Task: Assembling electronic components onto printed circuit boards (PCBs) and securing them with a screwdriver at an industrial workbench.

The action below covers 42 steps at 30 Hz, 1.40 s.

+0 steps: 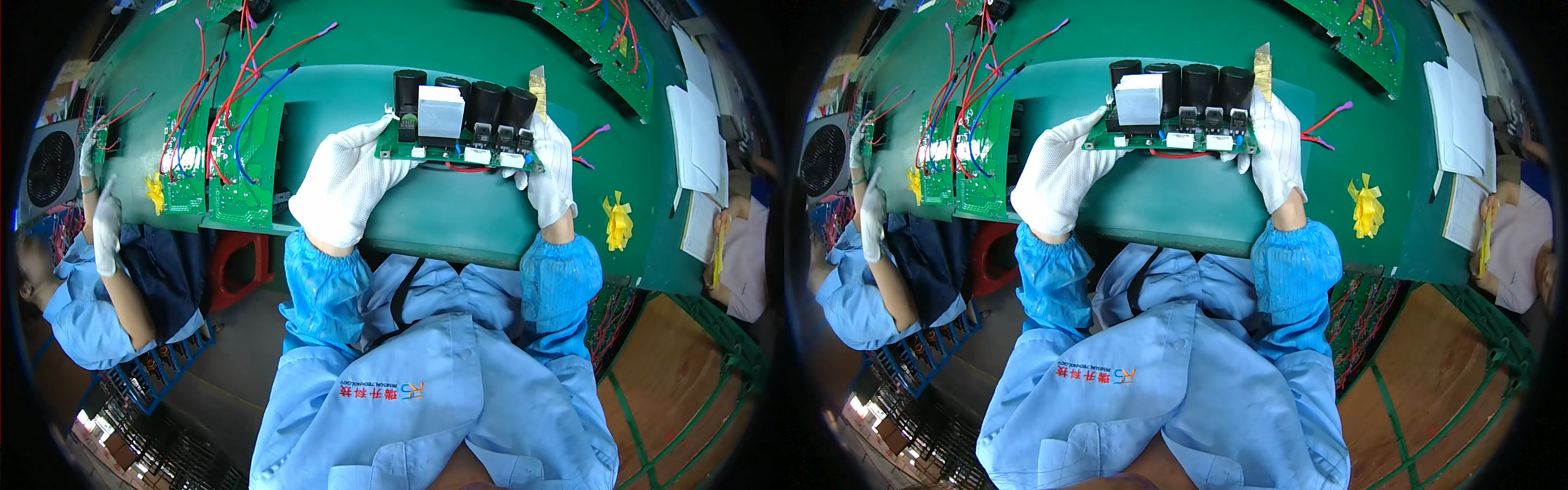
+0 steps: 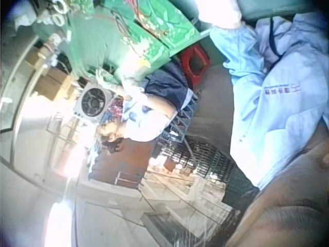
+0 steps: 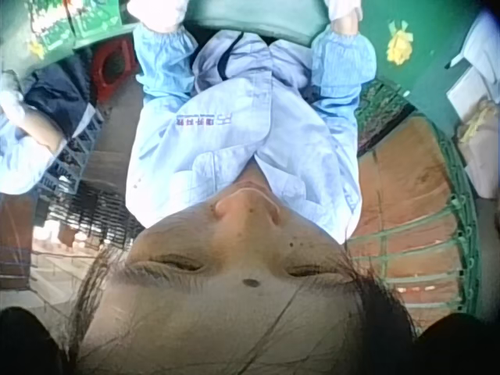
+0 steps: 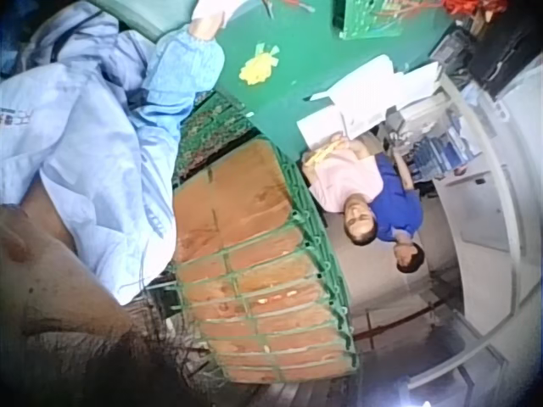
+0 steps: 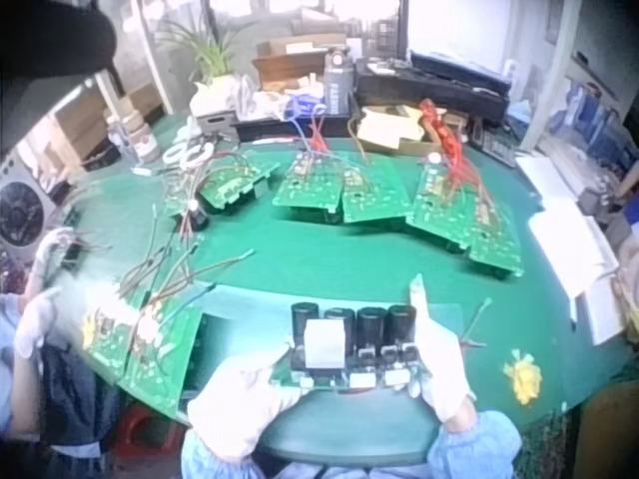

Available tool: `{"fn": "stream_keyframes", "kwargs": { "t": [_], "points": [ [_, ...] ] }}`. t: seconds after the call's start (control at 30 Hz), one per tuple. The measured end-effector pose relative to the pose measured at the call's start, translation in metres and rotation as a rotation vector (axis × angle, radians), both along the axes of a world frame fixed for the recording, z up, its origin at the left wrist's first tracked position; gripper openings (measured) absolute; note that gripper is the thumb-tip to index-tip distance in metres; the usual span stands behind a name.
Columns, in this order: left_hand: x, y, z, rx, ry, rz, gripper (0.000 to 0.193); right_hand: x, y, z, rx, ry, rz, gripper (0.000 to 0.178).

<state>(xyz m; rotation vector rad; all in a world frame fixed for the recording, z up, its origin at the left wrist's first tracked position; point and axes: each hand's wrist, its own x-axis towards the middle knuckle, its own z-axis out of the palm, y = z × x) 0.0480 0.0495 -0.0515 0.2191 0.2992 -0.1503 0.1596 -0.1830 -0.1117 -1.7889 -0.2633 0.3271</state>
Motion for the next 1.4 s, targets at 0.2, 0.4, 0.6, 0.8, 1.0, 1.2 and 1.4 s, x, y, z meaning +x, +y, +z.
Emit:
{"fn": "stream_keyframes", "kwargs": {
  "t": [0.2, 0.4, 0.6, 0.8, 1.0, 1.2, 1.4],
  "points": [
    [-0.021, 0.011, -0.058, -0.049, 0.032, 0.029, 0.034, -0.007, 0.001, 0.007, -0.228, -0.284, -0.020, 0.039],
    [-0.037, -0.003, -0.090, 1.422, -0.139, 0.220, 0.038, -0.007, -0.003, -0.004, -0.365, -0.691, 0.058, 0.035],
    [-0.011, 0.007, -0.041, -0.089, 0.334, 0.128, 0.078, -0.009, -0.001, -0.002, -0.139, -0.573, 0.007, 0.030],
    [-0.034, -0.004, -0.087, 1.172, -0.182, 0.238, 0.083, -0.015, 0.003, 0.011, -0.072, -0.357, -0.044, 0.036],
    [-0.034, -0.004, -0.089, 1.205, -0.176, 0.249, 0.084, -0.016, 0.002, 0.012, -0.018, -0.416, -0.040, 0.042],
    [-0.033, -0.006, -0.086, 1.105, -0.237, 0.279, 0.087, -0.010, -0.005, 0.000, -0.107, -0.628, 0.012, 0.034],
    [-0.038, -0.004, -0.092, 1.036, -0.191, 0.234, 0.088, -0.013, -0.002, 0.002, -0.059, -0.553, -0.043, 0.031]
  ]
}}
